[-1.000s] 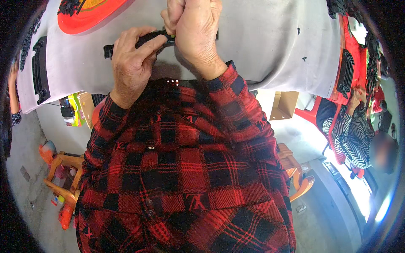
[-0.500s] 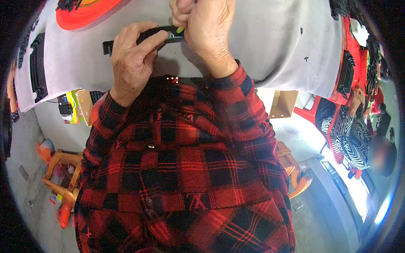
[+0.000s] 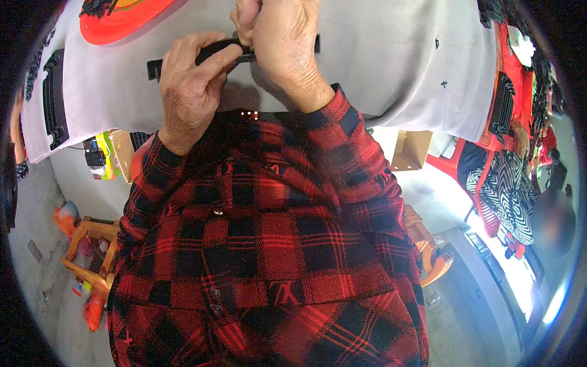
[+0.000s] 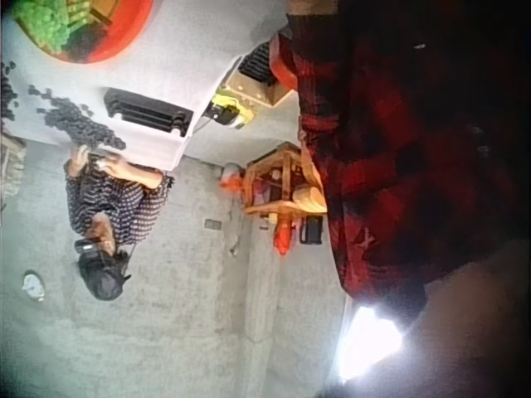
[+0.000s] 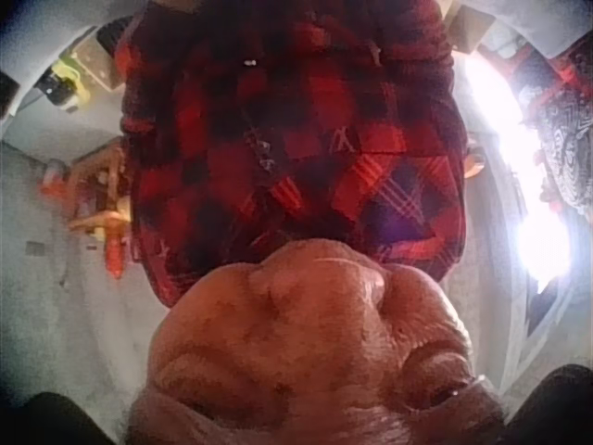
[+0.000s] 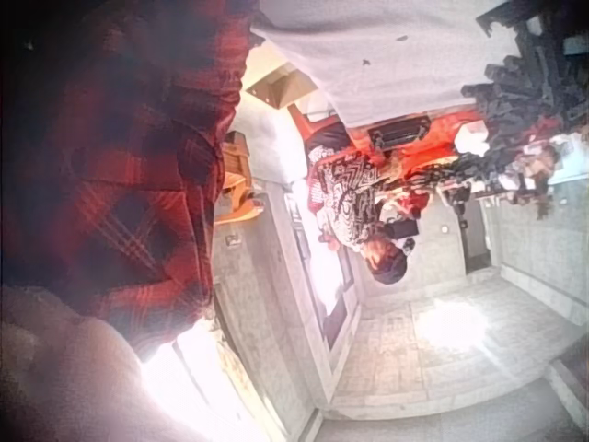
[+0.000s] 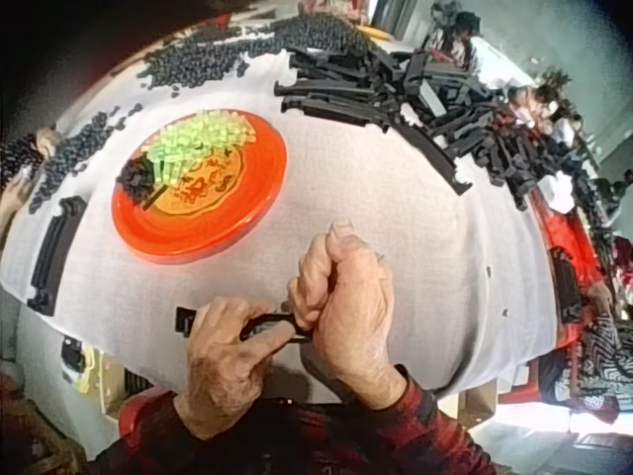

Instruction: The person assembles internal components into a black plastic housing using a small adjustment tool.

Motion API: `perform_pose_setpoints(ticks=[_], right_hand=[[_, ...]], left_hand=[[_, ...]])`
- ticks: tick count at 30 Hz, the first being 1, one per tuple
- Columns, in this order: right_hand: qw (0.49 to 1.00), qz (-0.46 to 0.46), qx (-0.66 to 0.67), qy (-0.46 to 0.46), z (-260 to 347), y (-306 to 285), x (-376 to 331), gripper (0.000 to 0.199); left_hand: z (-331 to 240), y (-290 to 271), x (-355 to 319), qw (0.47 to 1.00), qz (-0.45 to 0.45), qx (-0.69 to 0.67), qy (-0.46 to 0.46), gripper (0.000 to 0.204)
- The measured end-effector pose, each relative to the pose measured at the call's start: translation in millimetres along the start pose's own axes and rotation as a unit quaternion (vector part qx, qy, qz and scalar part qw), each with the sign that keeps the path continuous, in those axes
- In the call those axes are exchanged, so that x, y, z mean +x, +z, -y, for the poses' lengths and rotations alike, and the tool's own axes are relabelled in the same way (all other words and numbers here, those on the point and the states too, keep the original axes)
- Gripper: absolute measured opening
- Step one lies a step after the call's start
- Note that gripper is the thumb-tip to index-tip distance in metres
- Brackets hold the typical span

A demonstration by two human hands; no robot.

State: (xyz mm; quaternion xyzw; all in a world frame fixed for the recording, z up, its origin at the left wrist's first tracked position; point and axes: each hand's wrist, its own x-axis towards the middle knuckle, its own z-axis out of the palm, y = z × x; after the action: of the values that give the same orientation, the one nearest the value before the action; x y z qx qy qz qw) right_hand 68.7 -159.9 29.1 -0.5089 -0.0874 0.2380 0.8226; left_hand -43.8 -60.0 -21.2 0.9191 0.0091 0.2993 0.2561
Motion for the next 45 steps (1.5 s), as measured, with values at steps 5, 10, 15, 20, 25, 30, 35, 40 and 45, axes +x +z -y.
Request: perform_pose_setpoints(ticks=[5,10,15,20,25,30,35,40,45], right_hand=[[0.999,0.010,-0.019,-0.027,-2.3,-1.5,-1.4,0.052],[1.000,0.003,-0.024,-0.013,-2.4,3.3,-5.2,0.052],[1.000,0.009,-0.012,-0.027,-3.1,0.7,-2.8,0.052],[0.991,0.082,0.051,-0.088,-5.9,0.0,1.0,0.052],[0.977,0.149,0.017,-0.154,-12.8,-10.1,6.8,0.052],[0.994,0.049,-0.096,-0.036,-6.3,-2.5,0.5,0.052],[0.961,0.104,-0.190,-0.173,-10.8,-3.2,2.5,0.051],[0.970,0.103,-0.162,-0.151,-8.1,-1.5,2.5,0.052],[0.996,0.013,-0.082,-0.044,0.3,-8.3,2.1,0.048]], left_hand=[[1.0,0.8,-0.9,1.000,0.003,0.000,-0.001,0.038],[-0.3,-1.5,-1.6,1.000,0.006,0.003,-0.007,0.039],[-2.0,-2.7,-0.7,1.000,0.019,0.010,-0.010,0.039],[-3.1,-3.1,0.5,1.000,0.016,0.009,-0.006,0.039],[-0.6,0.1,-1.1,1.000,0.023,0.007,-0.005,0.039],[-0.4,-2.4,1.3,1.000,0.029,0.007,-0.001,0.039],[3.3,-1.7,1.1,1.000,0.025,0.001,0.008,0.033],[2.8,-4.0,-0.9,0.999,0.019,0.020,0.016,0.028],[1.7,4.5,0.7,0.999,0.000,0.018,0.032,0.028]])
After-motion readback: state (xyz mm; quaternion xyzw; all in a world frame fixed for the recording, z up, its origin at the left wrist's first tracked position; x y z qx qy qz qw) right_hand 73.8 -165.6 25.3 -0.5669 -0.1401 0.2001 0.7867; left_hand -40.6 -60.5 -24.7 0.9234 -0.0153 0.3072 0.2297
